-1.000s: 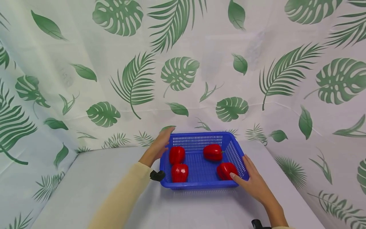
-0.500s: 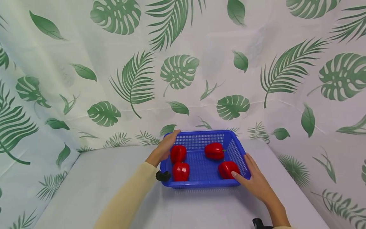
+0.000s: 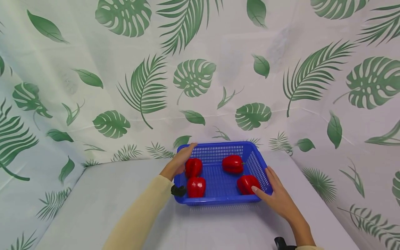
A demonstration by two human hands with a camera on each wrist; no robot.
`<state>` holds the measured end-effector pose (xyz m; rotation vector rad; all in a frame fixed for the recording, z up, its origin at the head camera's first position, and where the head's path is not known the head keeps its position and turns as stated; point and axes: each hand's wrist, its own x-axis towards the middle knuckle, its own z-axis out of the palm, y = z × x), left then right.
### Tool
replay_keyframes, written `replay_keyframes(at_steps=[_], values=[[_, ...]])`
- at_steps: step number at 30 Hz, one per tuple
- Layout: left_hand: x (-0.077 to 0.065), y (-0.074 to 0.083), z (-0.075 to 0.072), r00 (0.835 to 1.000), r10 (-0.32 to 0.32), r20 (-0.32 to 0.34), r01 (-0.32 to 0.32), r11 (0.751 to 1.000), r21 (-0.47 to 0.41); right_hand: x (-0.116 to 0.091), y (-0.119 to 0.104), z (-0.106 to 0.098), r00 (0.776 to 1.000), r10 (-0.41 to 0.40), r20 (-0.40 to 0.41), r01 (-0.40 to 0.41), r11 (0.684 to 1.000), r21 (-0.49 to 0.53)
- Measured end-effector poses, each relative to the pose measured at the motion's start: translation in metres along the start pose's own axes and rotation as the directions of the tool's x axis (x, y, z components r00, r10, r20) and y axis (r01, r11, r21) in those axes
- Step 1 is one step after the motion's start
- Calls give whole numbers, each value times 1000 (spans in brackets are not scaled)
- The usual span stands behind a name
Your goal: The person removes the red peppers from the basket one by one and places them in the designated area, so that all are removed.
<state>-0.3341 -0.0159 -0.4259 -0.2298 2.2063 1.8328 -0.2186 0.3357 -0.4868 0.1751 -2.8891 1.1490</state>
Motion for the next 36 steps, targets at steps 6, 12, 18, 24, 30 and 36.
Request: replay_keyframes(at_steps=[6,12,18,24,30,36], values=[[3,-2,2,999,-45,12,45,999,15,1,1,1,1000,0,-3,0,1000,11],[4,-8,4,996,-83,27,82,996,18,0,-1,1,1000,2,-8,-2,1000,11],[6,-10,4,995,-97,33,95,994,57,-1,-3,1,1000,13,-1,-13,1000,11],[9,-10,5,992,-109,64,102,989,105,-2,-3,0,1000,10,-6,-10,1000,3],[14,-13,8,995,-88,44,81,986,144,-2,-3,0,1000,18,-11,-18,1000,0],[19,-19,13,999,-47,22,42,983,178,-2,-3,1,1000,27,-9,-27,1000,8]])
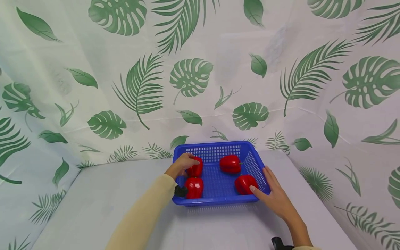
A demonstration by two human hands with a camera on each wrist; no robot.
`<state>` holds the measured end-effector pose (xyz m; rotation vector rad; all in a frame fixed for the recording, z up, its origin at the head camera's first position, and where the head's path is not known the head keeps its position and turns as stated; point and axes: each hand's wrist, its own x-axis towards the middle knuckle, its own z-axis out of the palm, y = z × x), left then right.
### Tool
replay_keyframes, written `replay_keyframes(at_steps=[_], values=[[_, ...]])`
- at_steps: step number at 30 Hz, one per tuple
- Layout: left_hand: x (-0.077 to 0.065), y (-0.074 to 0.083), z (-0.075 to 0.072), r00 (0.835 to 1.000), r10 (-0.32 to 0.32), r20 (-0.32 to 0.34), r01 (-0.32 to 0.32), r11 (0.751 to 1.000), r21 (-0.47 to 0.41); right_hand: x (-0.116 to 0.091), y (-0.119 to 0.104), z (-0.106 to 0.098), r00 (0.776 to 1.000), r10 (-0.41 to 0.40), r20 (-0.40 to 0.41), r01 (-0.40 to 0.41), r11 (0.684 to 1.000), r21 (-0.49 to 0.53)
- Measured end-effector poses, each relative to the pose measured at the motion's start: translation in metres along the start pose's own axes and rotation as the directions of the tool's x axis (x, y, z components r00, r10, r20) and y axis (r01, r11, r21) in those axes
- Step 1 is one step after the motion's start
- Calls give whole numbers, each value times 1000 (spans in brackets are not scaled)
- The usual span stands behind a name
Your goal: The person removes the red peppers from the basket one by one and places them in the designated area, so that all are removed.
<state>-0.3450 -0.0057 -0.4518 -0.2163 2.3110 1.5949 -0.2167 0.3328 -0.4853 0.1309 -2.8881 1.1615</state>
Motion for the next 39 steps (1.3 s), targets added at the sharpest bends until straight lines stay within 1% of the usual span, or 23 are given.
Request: replay_keyframes(at_steps=[4,9,14,17,20,24,28,33,36,39], values=[[-1,-3,3,1000,27,-14,-27,999,33,-1,0,1,1000,-2,2,2,1000,17],[-4,-5,4,999,45,-16,-44,998,46,-2,0,2,1000,-1,2,1,1000,7],[-6,-6,5,998,64,-9,-64,998,-2,-1,-1,3,1000,4,-2,-4,1000,4],[-6,-7,6,998,63,-6,-64,997,-35,-1,-1,3,1000,-3,-8,3,1000,12],[-5,-7,6,998,65,0,-65,997,-30,0,0,4,1000,-10,-13,10,1000,16],[-2,-6,5,998,58,28,-59,998,27,-1,0,3,1000,-14,-18,14,1000,17],[0,-6,5,998,33,50,-37,996,82,-1,0,3,1000,-11,-18,12,1000,22],[3,-8,8,999,4,51,-7,998,60,0,-1,3,1000,-5,-12,5,1000,16],[5,-9,9,999,10,38,-13,997,72,0,-1,3,1000,3,-16,-3,1000,7],[7,-10,11,998,52,24,-54,993,104,0,0,2,1000,9,-18,-9,1000,4]])
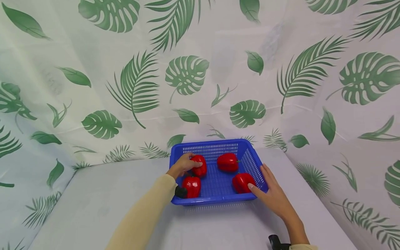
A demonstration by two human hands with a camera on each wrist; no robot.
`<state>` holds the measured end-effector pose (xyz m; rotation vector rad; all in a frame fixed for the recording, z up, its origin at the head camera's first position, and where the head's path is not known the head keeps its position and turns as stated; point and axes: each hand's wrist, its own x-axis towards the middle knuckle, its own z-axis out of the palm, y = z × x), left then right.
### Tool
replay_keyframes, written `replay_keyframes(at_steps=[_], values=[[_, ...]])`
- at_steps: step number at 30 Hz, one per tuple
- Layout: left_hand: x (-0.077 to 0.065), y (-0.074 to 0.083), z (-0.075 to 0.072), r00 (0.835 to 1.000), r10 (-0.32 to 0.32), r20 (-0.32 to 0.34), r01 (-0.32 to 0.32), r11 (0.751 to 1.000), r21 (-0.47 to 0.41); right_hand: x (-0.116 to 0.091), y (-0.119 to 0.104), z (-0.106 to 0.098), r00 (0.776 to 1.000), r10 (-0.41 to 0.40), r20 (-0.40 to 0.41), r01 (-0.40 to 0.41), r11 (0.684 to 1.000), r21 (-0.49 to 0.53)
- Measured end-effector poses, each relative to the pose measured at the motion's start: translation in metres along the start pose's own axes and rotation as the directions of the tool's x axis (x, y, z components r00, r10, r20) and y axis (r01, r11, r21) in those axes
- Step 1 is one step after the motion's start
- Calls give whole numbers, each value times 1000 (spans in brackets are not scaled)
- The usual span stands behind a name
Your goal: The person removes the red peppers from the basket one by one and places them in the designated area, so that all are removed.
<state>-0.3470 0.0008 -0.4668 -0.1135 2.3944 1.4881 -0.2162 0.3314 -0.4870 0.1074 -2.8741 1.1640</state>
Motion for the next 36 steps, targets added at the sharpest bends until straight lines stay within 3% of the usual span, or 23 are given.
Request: replay_keyframes(at_steps=[8,22,36], values=[[0,-1,1,995,100,-25,-99,995,19,-1,0,-1,1000,-13,-5,13,1000,15],[0,6,-7,994,103,-22,-104,991,-86,-2,-2,-2,1000,-23,-7,23,1000,21],[-8,11,-24,977,212,35,-203,963,-177,-1,-1,-1,1000,8,3,-9,1000,13]])
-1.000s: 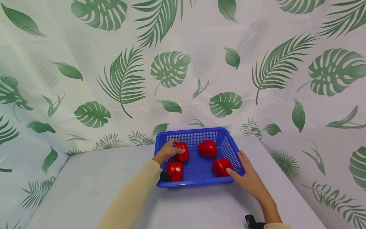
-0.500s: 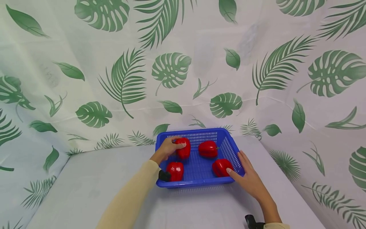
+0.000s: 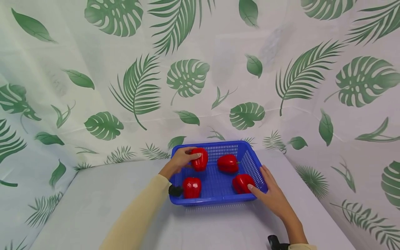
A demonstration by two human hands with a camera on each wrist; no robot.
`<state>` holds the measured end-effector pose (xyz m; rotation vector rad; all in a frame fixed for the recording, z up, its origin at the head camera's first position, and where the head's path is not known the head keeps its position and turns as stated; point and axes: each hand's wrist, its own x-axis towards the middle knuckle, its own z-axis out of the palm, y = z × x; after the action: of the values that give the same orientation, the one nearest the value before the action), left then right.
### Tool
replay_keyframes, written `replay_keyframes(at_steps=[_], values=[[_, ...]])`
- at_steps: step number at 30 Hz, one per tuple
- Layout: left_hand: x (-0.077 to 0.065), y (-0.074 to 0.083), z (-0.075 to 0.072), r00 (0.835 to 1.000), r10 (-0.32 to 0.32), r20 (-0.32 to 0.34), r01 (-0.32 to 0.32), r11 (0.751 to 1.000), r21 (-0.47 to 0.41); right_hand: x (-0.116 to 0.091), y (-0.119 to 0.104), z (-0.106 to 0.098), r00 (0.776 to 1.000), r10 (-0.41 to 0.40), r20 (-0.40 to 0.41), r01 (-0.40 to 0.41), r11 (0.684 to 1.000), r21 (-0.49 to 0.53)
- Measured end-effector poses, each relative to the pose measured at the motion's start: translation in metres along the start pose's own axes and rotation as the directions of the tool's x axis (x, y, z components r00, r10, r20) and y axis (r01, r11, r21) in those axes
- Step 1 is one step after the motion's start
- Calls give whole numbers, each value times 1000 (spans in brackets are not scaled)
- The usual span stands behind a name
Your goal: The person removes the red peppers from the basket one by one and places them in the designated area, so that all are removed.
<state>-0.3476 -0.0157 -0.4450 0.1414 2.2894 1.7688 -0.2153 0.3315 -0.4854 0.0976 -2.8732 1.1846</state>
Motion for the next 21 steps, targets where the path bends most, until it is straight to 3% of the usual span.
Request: replay_keyframes(at_steps=[9,21], values=[[-6,3,-20,998,19,59,-15,998,-68,1,-2,4,1000,10,8,-10,1000,-4],[-18,7,-41,997,61,55,-55,993,-106,0,1,1,1000,5,3,-5,1000,23]])
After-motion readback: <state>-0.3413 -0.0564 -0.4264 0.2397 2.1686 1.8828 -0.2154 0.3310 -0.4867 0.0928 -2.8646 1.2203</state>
